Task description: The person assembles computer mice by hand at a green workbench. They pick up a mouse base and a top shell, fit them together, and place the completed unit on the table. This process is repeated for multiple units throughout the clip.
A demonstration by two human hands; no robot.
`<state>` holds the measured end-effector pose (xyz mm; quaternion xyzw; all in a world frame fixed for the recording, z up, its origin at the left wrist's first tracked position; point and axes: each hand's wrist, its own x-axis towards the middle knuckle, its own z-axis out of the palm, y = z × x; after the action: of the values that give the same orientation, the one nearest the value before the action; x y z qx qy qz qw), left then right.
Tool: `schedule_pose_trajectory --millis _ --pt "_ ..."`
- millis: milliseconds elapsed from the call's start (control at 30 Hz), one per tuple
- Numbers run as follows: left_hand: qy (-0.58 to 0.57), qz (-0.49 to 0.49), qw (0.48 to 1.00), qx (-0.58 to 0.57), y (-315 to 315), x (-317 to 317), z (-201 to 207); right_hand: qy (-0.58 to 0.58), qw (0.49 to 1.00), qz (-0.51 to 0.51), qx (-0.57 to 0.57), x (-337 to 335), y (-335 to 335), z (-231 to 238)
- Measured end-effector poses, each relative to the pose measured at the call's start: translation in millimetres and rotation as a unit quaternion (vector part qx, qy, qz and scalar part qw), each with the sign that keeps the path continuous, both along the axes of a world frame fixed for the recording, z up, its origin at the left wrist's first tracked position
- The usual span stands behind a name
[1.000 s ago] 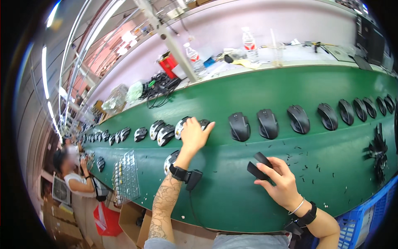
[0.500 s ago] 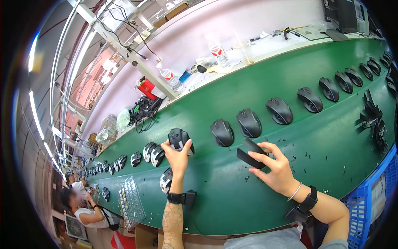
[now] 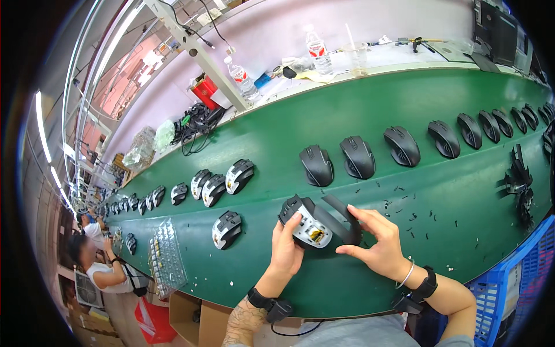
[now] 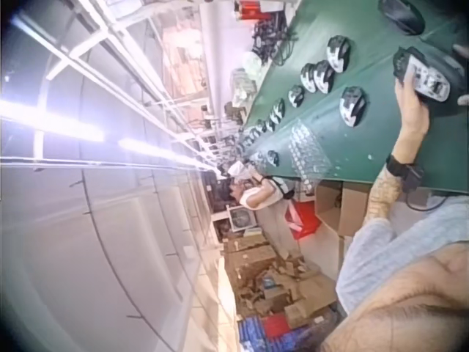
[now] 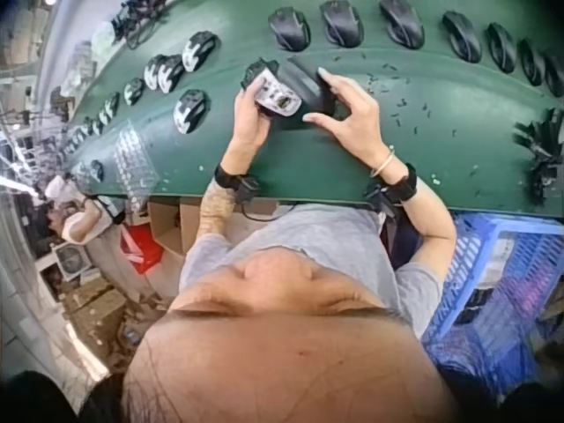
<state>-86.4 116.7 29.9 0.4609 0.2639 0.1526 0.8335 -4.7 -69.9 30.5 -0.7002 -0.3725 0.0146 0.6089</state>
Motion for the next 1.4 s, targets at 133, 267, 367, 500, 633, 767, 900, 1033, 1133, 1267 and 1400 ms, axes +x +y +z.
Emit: schedule_pose_trajectory --millis 133,267,367,500,633,767,900,1033,1133,1267,1400 --pt "-0.026 0.017 0.999 0.000 -13.9 -3.0 -4.6 -0.066 0.998 0.003 0.009 -9.4 6.4 -0.8" --pt "-0.065 -0.037 0.995 -0.073 -24.8 -4.6 1.8 -0.061 0.998 -0.016 -0.011 -18.0 12.1 -6.9" --pt "-0.099 -0.045 0.994 -0.007 -36.3 -11.2 -15.4 -0.055 0.998 -0.023 -0.020 -16.4 13.0 -5.4" --pt "-0.099 -0.074 0.992 0.040 -43.5 -15.9 -16.8 -0.055 0.998 -0.019 -0.034 -15.3 12.3 -5.0" --pt "-0.103 -0.062 0.985 0.120 -45.9 -13.1 -15.5 -0.039 0.998 -0.007 -0.043 -15.7 10.6 -5.3" --pt "-0.091 -0.034 0.983 0.158 -44.3 -12.2 -9.5 -0.147 0.985 -0.028 -0.089 -14.7 12.3 -3.8" --pt "-0.136 0.009 0.979 0.152 -35.9 -11.2 -8.3 0.050 0.997 -0.026 -0.043 -16.6 16.7 -8.1" --pt "-0.157 0.020 0.983 0.087 -29.3 -11.6 -3.1 0.438 0.886 0.138 0.056 -7.9 16.3 -28.9" --pt "-0.152 0.008 0.988 0.039 -28.6 -12.8 -4.6 0.440 0.876 0.170 0.104 -5.2 14.5 -38.6" --pt "-0.147 0.005 0.989 0.025 -30.8 -11.8 -2.5 0.432 0.882 0.163 0.097 -4.3 13.2 -39.2" --pt "-0.078 0.022 0.997 0.006 -26.7 -13.9 -7.9 0.418 0.896 0.141 0.054 -1.1 12.5 -34.4"
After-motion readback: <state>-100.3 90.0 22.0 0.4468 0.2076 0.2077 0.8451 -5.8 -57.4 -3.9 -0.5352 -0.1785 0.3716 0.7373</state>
